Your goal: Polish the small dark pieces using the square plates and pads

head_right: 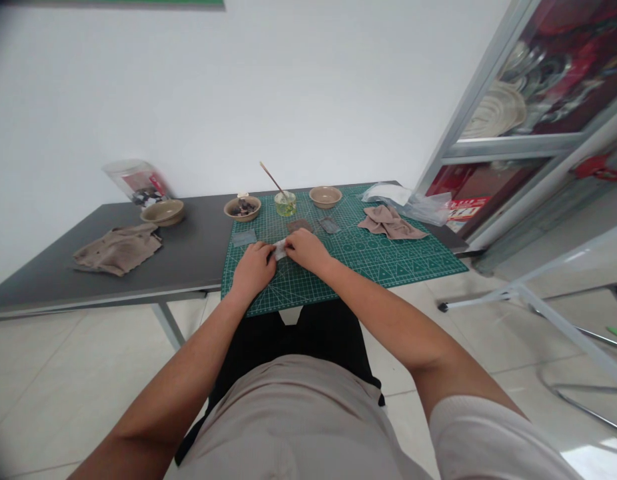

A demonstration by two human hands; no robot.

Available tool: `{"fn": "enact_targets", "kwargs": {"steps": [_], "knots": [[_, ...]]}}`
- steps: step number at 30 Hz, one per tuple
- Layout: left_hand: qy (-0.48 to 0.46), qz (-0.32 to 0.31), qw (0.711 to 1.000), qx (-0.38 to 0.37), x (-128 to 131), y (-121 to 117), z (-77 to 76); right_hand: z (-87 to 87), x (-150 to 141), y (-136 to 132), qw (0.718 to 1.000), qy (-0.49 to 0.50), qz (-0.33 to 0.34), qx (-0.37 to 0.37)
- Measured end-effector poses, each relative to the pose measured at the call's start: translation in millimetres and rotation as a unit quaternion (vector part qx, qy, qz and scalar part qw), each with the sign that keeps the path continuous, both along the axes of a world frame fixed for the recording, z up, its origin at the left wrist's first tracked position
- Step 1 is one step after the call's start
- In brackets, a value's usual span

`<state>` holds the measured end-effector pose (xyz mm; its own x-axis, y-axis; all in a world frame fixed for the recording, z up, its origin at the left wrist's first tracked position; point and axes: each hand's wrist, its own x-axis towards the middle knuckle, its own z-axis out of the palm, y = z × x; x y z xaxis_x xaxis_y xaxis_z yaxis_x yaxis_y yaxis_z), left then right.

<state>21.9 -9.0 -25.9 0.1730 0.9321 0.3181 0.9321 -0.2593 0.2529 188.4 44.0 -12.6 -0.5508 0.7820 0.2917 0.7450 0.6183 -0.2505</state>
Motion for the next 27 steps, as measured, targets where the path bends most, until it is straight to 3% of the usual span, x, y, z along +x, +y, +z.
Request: {"fn": "enact_targets", "kwargs": {"steps": [5,9,15,27], "knots": [[-0.012,0.004,1.000,0.003,-1.2,0.8,0.8,-1.2,-10.7,-1.7,0.999,0.006,0.040,0.000],[-0.017,0.000,1.000,-0.004,-2.0,1.9,1.0,-2.1,-2.4,-8.3,0.997,0.017,0.081,-0.001],[-0.012,0.007,1.000,-0.003,-0.3,0.2,2.1,2.0,12.1,-2.7,0.999,0.001,0.042,-0.008],[0.005,0.009,1.000,0.011,0.6,-0.5,0.9,-3.9,5.2,6.8,0.999,0.020,0.025,-0.002]]}}
